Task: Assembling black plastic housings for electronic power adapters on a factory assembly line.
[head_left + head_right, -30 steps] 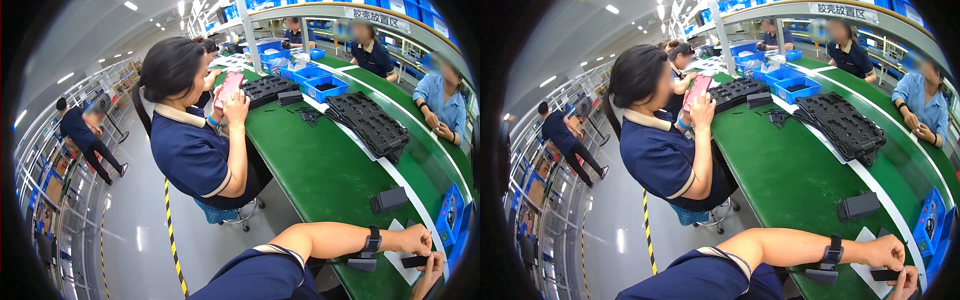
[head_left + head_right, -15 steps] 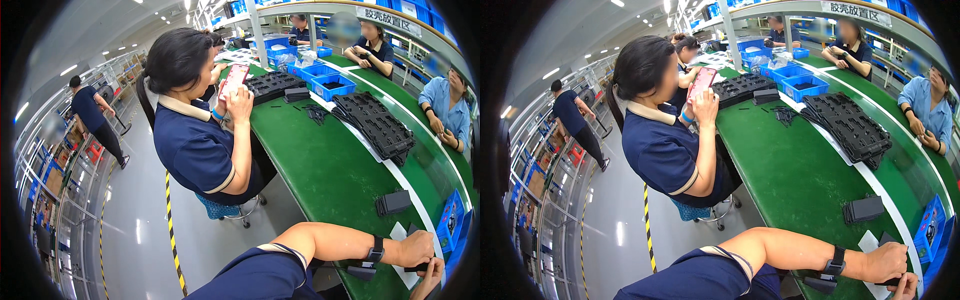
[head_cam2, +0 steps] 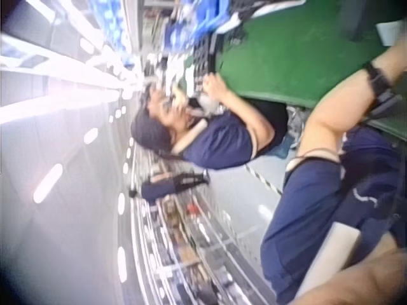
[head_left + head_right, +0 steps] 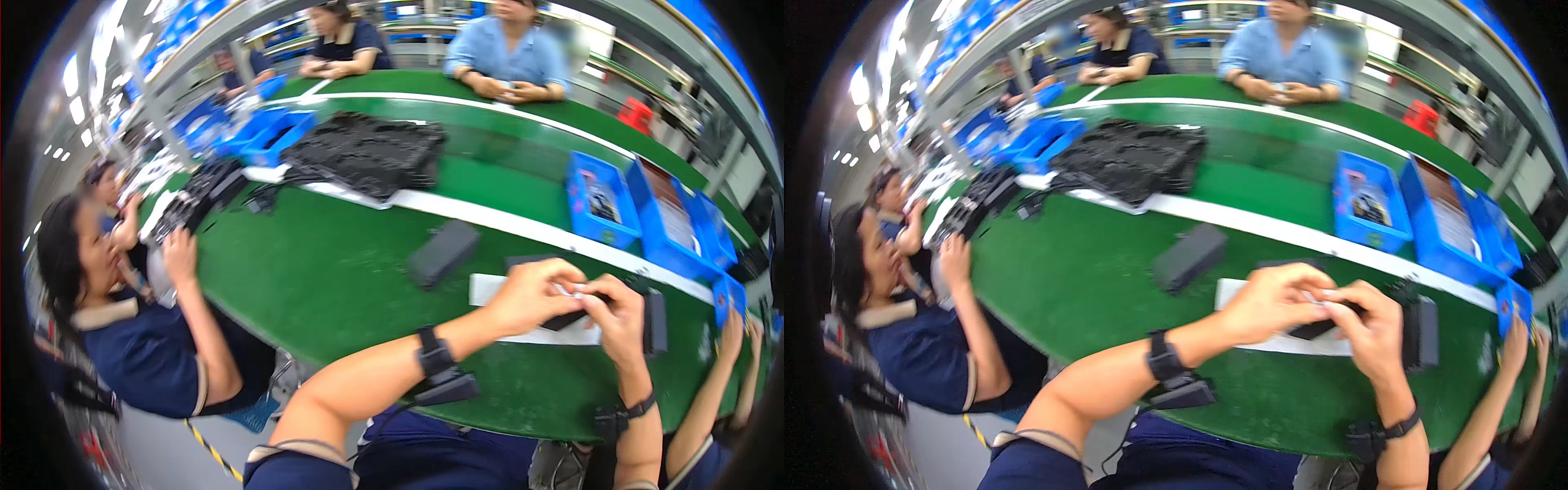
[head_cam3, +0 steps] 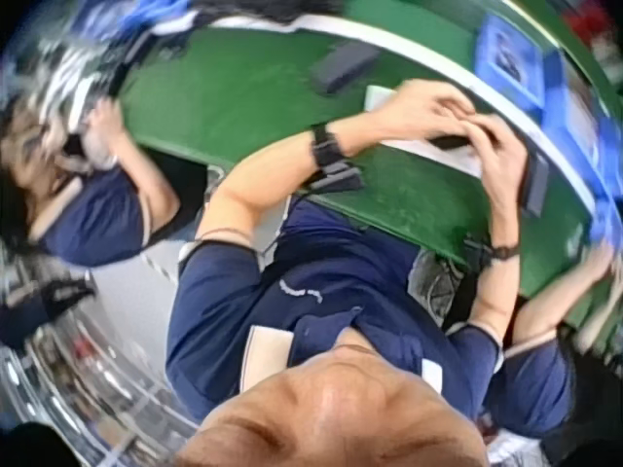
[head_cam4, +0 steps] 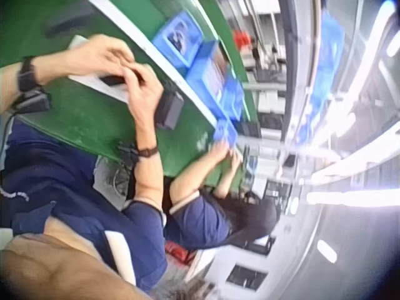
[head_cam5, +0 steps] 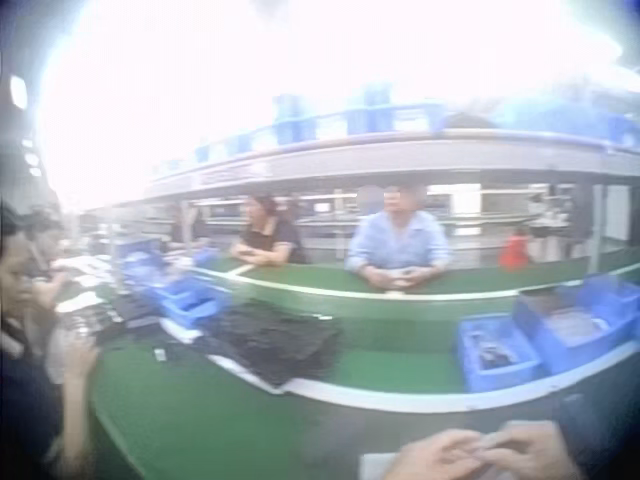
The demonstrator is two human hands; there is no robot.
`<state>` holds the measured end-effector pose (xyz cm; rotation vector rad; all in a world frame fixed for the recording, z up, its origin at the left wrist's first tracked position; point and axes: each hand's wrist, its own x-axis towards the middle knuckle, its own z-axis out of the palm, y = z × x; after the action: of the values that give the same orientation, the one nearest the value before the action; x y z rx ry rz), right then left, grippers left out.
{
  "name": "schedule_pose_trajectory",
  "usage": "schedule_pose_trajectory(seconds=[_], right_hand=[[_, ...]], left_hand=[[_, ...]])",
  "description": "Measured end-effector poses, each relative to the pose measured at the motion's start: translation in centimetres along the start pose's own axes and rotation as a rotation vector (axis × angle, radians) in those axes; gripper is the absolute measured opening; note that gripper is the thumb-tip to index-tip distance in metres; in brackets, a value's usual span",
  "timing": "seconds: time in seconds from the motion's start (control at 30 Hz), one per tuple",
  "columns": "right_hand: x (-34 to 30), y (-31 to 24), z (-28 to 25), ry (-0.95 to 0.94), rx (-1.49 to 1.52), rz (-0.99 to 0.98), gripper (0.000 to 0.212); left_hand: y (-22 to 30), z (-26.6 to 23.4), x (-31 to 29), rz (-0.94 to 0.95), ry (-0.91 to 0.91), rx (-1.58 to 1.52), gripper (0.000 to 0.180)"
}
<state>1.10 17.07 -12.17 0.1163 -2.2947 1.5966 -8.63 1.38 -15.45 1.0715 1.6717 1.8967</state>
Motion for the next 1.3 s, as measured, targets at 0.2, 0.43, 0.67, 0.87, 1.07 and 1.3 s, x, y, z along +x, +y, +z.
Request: schedule_pose_trajectory(seconds=[0.2,0.43,0.67,0.87,1.07,1.3], right_hand=[[-0.7,-0.1,-1.0,0.006,0.098,0.050,0.009],[-0.5,0.4,-1.4,-0.081,0.263,0.105,0.014],[-0.5,0.8,-1.3,-0.095,0.248,0.093,0.014],[-0.5,0.6,-0.9,-0.047,0.232,0.104,0.014],[-0.4,0.7,-0.6,0.045,0.187,0.157,0.013],[-0.3,1.4,0.0,0.132,0.269,0.196,0.015]], left_hand=[[0.2,-0.4,0.5,-0.300,-0.238,-0.180,0.029],[1.1,-0.9,0.2,-0.314,-0.291,-0.137,0.025],[2.0,-1.0,0.1,-0.314,-0.258,-0.116,0.019],[2.8,-0.3,-0.3,-0.238,-0.172,0.007,0.016],[2.5,1.3,-0.6,0.066,0.000,0.392,0.016],[2.4,0.7,-0.7,-0.089,-0.084,0.333,0.035]])
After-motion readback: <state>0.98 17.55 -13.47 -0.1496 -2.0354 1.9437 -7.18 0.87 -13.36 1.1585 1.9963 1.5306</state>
